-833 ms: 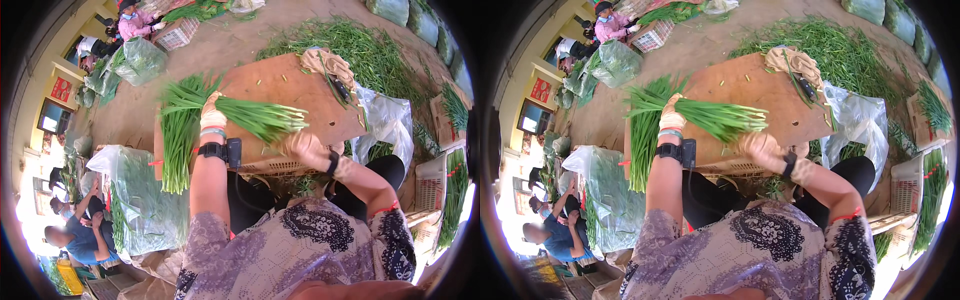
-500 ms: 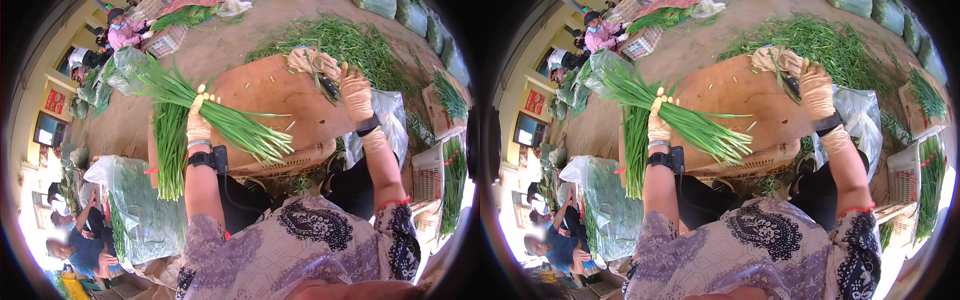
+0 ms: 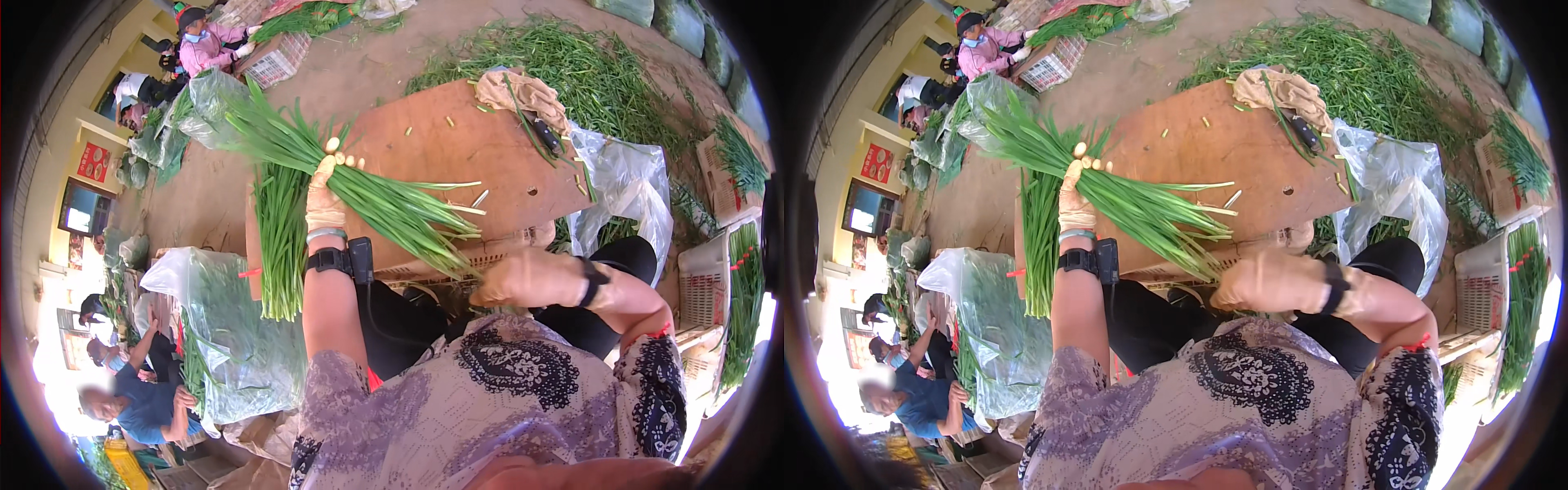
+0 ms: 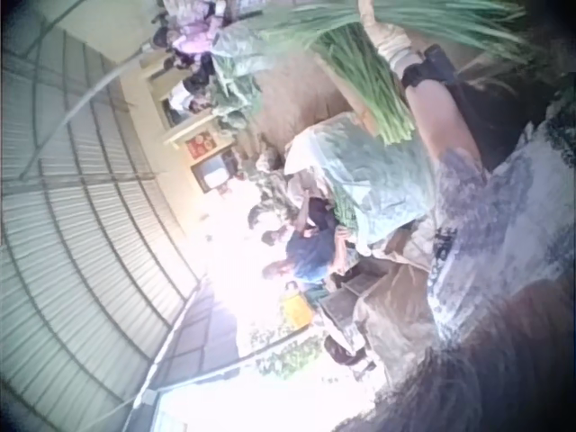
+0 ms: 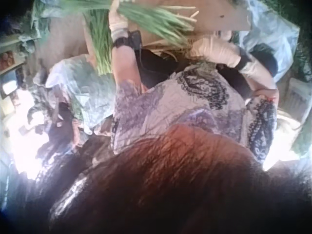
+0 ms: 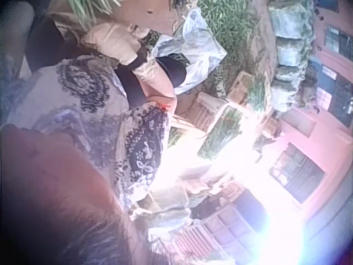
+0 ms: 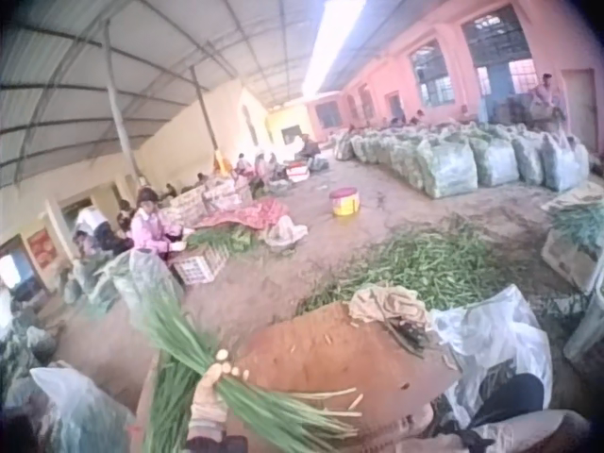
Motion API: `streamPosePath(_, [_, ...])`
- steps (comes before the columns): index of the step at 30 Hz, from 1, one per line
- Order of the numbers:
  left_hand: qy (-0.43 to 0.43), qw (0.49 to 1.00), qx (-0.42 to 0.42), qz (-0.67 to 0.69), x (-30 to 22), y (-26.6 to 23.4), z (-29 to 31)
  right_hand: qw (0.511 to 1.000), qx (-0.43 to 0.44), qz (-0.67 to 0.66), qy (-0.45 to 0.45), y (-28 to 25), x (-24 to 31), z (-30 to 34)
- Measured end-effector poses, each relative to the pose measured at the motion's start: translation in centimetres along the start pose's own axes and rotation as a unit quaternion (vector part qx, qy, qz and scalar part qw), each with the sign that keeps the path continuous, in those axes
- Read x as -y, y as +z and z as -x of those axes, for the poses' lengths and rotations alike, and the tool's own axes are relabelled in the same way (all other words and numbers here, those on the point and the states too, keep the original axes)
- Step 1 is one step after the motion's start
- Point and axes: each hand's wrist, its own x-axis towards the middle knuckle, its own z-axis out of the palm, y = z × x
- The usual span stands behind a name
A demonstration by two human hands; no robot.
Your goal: The person gathers bunches of green vegetables by hand, secures them with red ties, and places the tied bundles into a large plastic bag.
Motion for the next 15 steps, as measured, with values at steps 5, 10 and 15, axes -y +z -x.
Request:
streamPosePath(5, [-0.03, 0.999, 0.006, -0.02, 0.6, 1.3, -0.7, 0.98, -0.14, 0.038, -0.136, -1.8, -0.2, 1.5])
streamPosePath(10, [-0.054, 0.984, -0.075, -0.153, 1.3, 3.3, -2.7, 0.992, -0.024, 0.055, -0.11, -1.8, 1.9, 1.3])
streamPosePath(15, [-0.099, 0.981, -0.054, -0.156, 1.7, 6.1, -2.9, 0.989, -0.03, -0.054, -0.136, -2.1, 1.6, 0.0])
